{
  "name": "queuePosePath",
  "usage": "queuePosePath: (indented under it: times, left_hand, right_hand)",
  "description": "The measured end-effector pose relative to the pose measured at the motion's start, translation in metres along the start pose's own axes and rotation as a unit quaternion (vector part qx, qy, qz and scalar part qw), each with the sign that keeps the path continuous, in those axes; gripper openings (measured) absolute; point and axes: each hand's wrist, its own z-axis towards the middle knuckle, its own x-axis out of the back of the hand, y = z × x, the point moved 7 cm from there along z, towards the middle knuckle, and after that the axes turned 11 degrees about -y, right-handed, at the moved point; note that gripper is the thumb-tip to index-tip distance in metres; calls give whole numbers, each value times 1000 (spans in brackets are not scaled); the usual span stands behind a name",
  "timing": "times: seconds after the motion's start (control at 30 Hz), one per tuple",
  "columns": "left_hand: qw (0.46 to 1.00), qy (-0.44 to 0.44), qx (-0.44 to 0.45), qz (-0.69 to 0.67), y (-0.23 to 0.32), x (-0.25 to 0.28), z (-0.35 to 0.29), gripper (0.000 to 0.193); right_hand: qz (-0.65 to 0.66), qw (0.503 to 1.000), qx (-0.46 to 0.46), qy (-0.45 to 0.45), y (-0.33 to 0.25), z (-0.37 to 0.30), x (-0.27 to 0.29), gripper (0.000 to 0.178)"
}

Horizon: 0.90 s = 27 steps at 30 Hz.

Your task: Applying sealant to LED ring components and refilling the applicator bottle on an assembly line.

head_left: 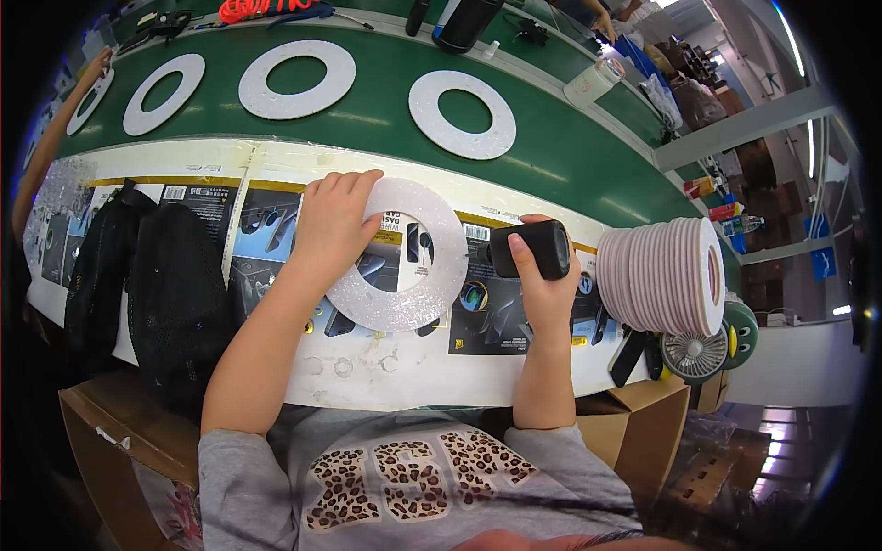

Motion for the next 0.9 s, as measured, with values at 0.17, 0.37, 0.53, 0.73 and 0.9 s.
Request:
queuePosePath:
  times: [0.17,0.37,0.53,0.73,0.9]
  left_hand:
    - [1000,2,-1,3,-1,0,0,51]
    - [1000,1,-1,6,-2,1,0,50]
    - [1000,5,-3,7,-2,0,0,50]
    - [1000,5,-3,7,-1,1,0,50]
    - [1000,2,0,1,-1,1,0,51]
  right_hand:
    - [-2,999,32,7,3,1,-1,26]
    - [-8,1000,1,1,1,1,-2,27]
    - [-3,1000,28,6,3,2,-1,27]
    - [-8,1000,3,7,2,0,1,28]
    - [-4,1000,15,27,0,-3,6,28]
